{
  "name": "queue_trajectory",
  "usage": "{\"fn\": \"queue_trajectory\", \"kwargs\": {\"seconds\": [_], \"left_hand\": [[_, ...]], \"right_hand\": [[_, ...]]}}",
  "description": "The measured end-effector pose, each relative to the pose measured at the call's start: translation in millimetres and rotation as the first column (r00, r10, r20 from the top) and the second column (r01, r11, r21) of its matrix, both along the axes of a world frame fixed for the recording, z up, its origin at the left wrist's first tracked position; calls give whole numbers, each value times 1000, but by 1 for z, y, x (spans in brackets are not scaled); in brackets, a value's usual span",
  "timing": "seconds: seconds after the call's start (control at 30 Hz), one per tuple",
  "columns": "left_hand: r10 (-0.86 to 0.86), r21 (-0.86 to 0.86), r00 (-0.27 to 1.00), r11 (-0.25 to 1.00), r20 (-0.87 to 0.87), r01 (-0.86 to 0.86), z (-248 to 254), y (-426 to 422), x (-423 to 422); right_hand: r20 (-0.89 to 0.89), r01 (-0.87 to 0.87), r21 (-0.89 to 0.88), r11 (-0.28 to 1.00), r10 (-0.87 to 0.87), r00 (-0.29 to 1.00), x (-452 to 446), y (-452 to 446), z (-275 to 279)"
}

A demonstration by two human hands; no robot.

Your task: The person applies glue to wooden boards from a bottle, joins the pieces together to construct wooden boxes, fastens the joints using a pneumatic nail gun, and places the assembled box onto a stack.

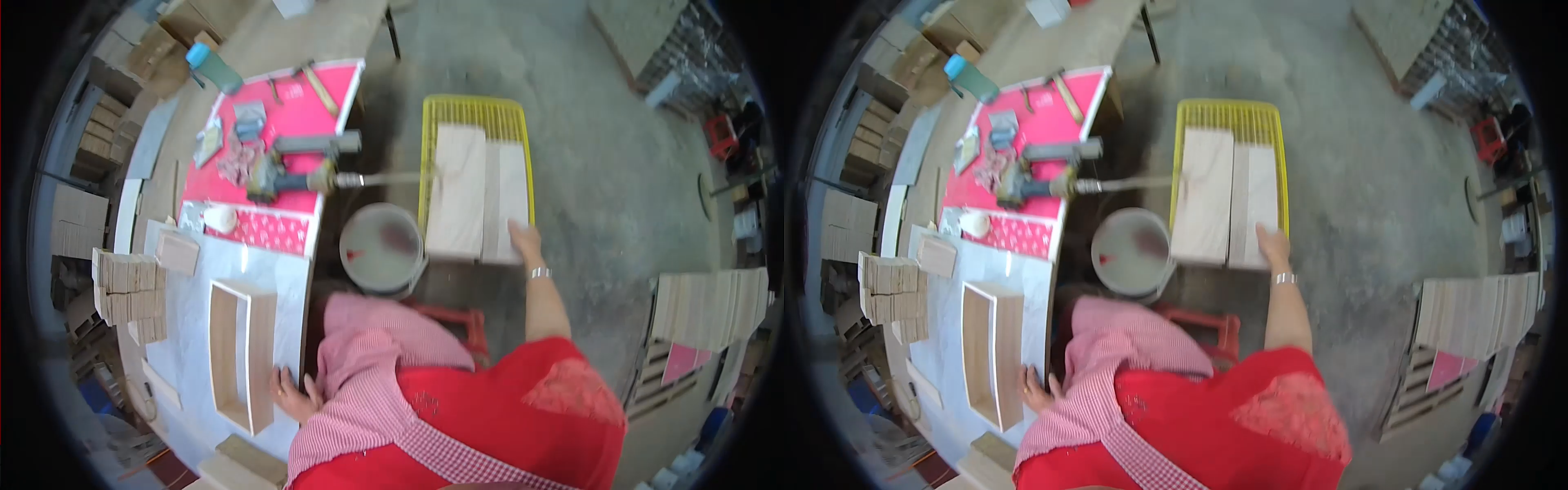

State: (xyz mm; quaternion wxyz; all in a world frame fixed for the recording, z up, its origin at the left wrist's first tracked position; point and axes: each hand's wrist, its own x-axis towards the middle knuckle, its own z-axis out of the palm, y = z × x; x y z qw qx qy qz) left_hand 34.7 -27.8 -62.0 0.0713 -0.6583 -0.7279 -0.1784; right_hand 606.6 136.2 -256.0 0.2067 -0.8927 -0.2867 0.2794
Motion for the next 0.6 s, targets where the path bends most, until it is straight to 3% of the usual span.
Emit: {"fn": "queue_trajectory", "kwargs": {"seconds": [0.07, 0.13, 0.53, 0.6], "left_hand": [[22, 12, 999, 1000, 24, -22, -4, -1, 0], [43, -35, 999, 998, 19, -42, 2, 0, 3], [115, -89, 992, 990, 50, -111, 10, 2, 13], [35, -9, 998, 999, 50, -34, 1, -1, 4]], "right_hand": [[79, -20, 62, 998, 15, 997, -6, 1, 15], [94, -30, -48, 998, 34, 995, -4, 3, 20], [-3, 141, -13, 990, -141, 990, -4, 3, 49], [18, 87, 50, 995, -88, 996, 8, 1, 18]]}}
